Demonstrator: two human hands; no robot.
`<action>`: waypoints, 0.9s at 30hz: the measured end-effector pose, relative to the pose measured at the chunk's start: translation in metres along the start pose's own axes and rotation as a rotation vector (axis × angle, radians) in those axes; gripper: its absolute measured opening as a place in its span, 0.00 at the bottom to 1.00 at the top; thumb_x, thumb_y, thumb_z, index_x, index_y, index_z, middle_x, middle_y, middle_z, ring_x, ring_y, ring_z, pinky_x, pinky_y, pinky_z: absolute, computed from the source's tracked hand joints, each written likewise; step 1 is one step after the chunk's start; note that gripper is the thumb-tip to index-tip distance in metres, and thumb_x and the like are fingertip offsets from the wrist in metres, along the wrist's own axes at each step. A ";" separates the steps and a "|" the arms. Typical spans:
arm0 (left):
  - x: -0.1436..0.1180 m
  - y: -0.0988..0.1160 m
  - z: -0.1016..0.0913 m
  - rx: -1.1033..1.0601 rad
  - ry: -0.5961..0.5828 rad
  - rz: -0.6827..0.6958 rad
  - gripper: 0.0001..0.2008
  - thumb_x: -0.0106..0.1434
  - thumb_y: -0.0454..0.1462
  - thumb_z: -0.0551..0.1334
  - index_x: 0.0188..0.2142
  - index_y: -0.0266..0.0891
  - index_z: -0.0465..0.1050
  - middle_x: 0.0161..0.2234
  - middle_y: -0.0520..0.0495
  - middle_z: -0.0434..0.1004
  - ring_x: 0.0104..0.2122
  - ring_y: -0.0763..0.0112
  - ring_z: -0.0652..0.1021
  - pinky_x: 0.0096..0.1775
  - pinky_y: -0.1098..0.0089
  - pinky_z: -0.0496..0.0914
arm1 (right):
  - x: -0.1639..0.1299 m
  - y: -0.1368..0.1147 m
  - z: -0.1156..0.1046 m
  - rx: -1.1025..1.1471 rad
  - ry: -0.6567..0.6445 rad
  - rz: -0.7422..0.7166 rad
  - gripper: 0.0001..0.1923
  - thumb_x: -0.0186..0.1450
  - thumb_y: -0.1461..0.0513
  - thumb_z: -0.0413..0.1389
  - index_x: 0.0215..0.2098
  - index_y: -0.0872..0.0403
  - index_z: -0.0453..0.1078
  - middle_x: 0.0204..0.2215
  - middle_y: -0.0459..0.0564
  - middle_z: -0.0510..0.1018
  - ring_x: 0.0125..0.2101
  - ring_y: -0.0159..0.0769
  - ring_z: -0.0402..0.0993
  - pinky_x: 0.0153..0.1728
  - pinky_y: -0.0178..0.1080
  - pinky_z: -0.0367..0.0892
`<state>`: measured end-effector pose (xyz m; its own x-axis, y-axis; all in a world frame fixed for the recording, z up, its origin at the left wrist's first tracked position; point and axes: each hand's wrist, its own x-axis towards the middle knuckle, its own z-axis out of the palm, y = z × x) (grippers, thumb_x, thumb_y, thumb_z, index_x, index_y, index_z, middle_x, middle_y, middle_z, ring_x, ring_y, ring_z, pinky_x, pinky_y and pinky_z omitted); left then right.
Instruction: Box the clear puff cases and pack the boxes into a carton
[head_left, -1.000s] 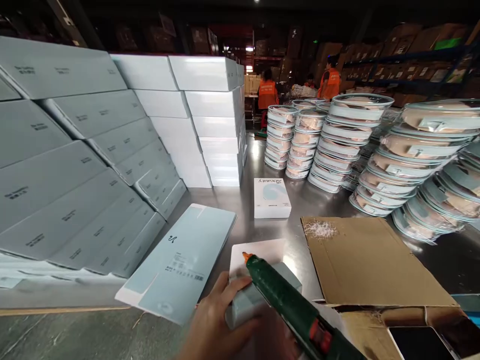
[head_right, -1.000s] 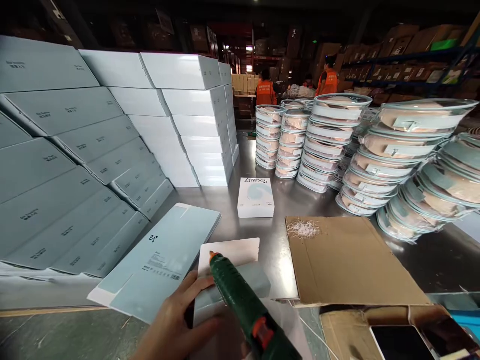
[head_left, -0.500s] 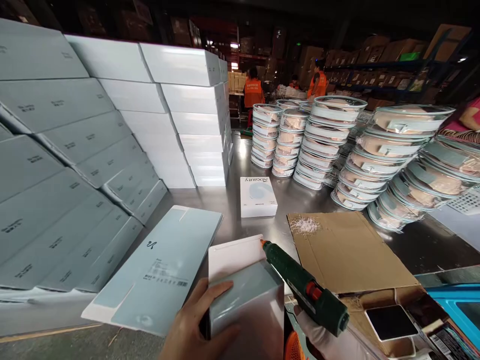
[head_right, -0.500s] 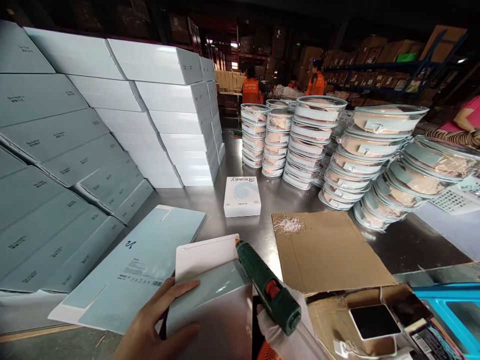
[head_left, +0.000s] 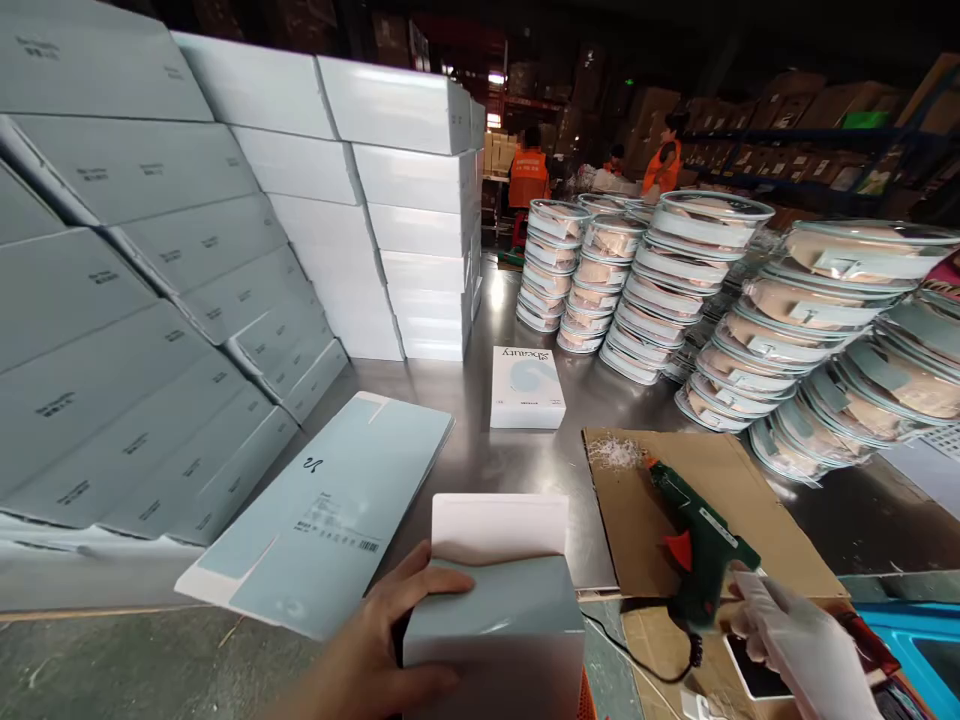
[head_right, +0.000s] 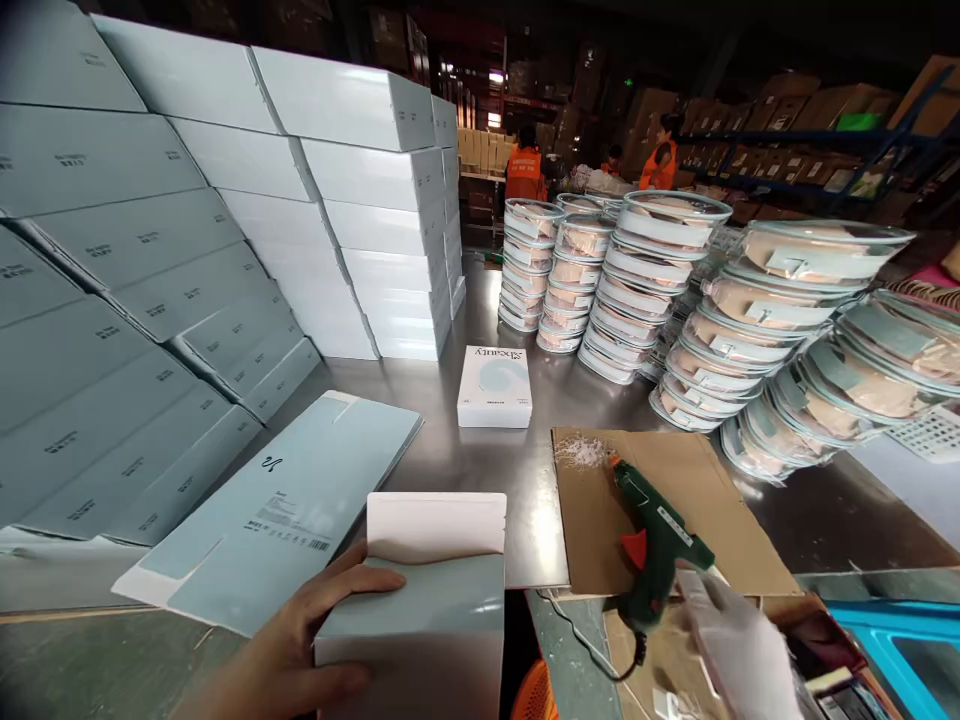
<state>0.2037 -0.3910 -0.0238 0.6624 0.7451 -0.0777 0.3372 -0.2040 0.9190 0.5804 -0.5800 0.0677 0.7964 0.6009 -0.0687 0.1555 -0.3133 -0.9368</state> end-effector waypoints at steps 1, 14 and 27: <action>0.001 -0.004 0.000 0.013 -0.018 0.018 0.35 0.45 0.30 0.74 0.54 0.55 0.81 0.66 0.44 0.72 0.69 0.41 0.65 0.65 0.48 0.66 | -0.010 -0.002 0.008 -0.019 0.014 -0.025 0.10 0.60 0.48 0.65 0.36 0.42 0.81 0.23 0.48 0.82 0.27 0.42 0.82 0.30 0.36 0.77; 0.007 0.007 0.035 -0.699 0.276 0.399 0.19 0.66 0.48 0.70 0.53 0.61 0.67 0.53 0.53 0.73 0.58 0.60 0.76 0.54 0.67 0.73 | -0.053 -0.002 0.120 -0.074 -0.757 -0.649 0.42 0.68 0.61 0.61 0.73 0.32 0.48 0.61 0.49 0.72 0.59 0.42 0.74 0.60 0.44 0.71; 0.021 0.012 -0.019 -0.485 0.294 0.247 0.11 0.62 0.47 0.72 0.41 0.48 0.82 0.54 0.46 0.74 0.55 0.59 0.76 0.50 0.71 0.73 | -0.040 -0.024 0.105 0.022 -0.744 -0.470 0.28 0.70 0.50 0.60 0.67 0.35 0.64 0.66 0.56 0.69 0.61 0.49 0.73 0.56 0.49 0.74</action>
<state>0.2086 -0.3654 -0.0070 0.4471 0.8703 0.2065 -0.1910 -0.1327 0.9726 0.4834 -0.5188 0.0568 0.0641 0.9898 0.1271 0.3540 0.0965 -0.9302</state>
